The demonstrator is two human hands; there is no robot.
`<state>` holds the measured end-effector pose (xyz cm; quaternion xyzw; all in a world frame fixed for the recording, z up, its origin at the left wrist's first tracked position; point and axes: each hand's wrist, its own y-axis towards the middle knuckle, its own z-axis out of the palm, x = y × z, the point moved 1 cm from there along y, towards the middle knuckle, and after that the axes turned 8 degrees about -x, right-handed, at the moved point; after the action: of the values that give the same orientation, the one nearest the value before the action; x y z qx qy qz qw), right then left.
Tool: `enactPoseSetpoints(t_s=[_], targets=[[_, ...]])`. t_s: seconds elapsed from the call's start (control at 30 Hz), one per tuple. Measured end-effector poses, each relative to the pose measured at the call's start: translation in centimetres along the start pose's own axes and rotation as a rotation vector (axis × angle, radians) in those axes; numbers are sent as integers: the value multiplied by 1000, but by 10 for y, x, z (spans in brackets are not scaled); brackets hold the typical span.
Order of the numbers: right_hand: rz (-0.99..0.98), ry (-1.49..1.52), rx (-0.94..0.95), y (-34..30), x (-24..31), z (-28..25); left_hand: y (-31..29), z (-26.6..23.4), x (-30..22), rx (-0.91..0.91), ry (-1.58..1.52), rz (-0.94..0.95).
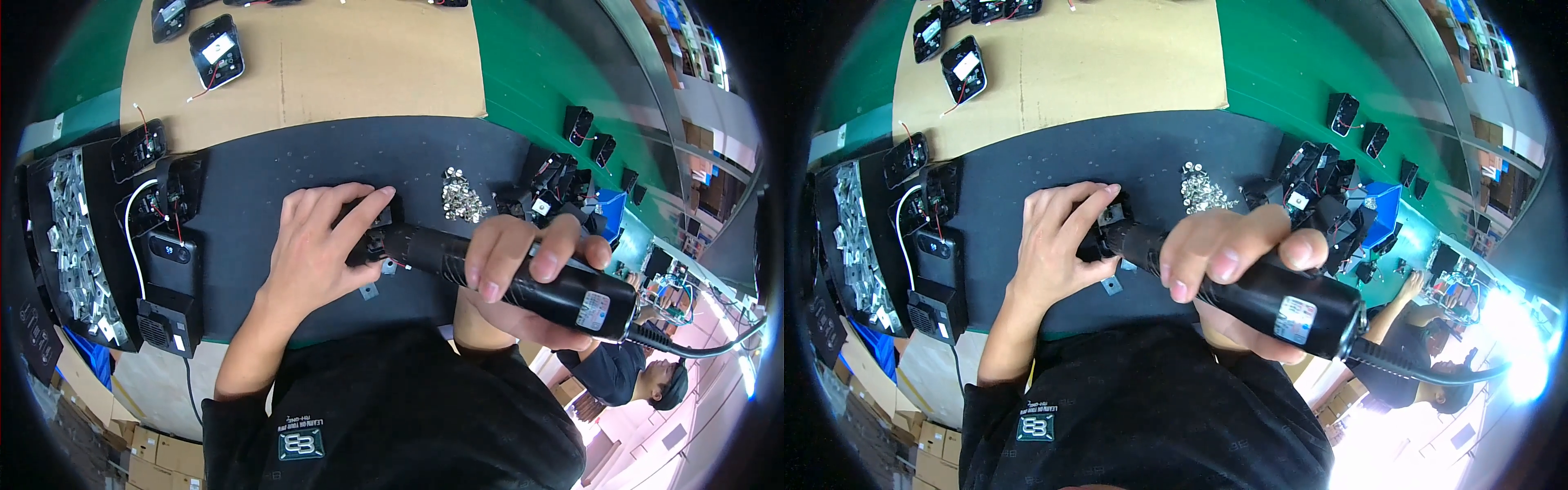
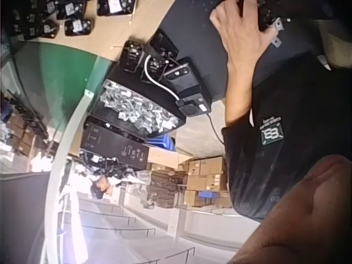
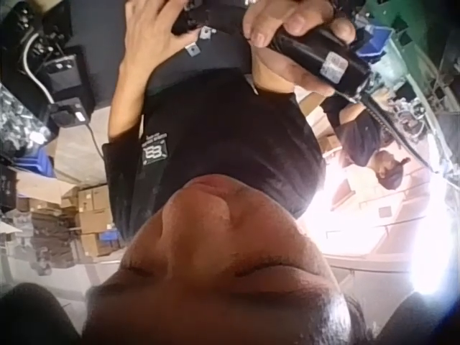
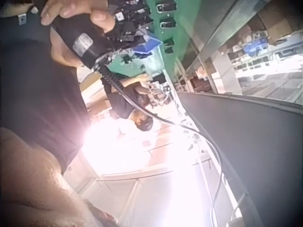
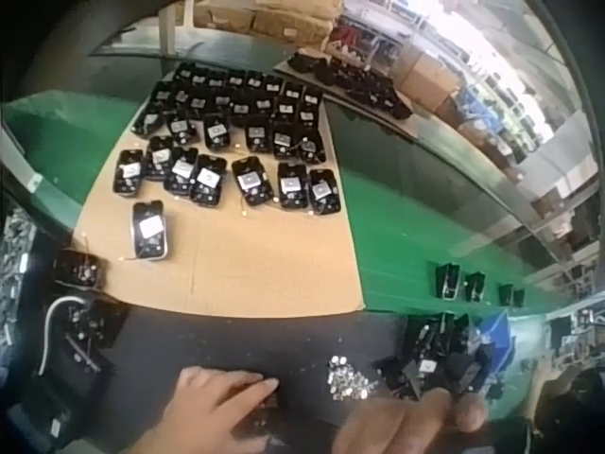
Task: The person assembles electronic components by attaching a metal bracket to an electronic module with screws using an electric screwdriver.
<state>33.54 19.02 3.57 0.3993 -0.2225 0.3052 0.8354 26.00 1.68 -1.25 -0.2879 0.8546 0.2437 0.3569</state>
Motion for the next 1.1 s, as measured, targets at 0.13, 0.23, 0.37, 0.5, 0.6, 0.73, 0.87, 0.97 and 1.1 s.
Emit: enactPoseSetpoints(t_s=[0.13,0.23,0.37,0.5,0.6,0.73,0.87,0.97,1.1], targets=[[-63,-7,-80,2,7,5,0,-1,0,-7,-9,-12],[-78,-25,-98,3,15,8,-1,-1,0,-26,-19,-17],[-118,-69,-92,2,22,10,-2,-1,0,-7,-9,-16],[-110,-71,-97,1,21,11,-2,-1,0,-5,-5,-9],[-84,-66,-80,3,23,8,-1,-2,0,-14,-17,-6],[-77,-63,-76,4,21,7,-2,-2,1,-13,-17,-5],[-79,-70,-52,4,18,10,-1,-2,1,-16,-16,-8],[-162,-74,-98,2,12,14,-1,-1,0,-22,-17,-9],[-178,-61,-81,3,10,14,-2,0,1,-40,-21,-2]])
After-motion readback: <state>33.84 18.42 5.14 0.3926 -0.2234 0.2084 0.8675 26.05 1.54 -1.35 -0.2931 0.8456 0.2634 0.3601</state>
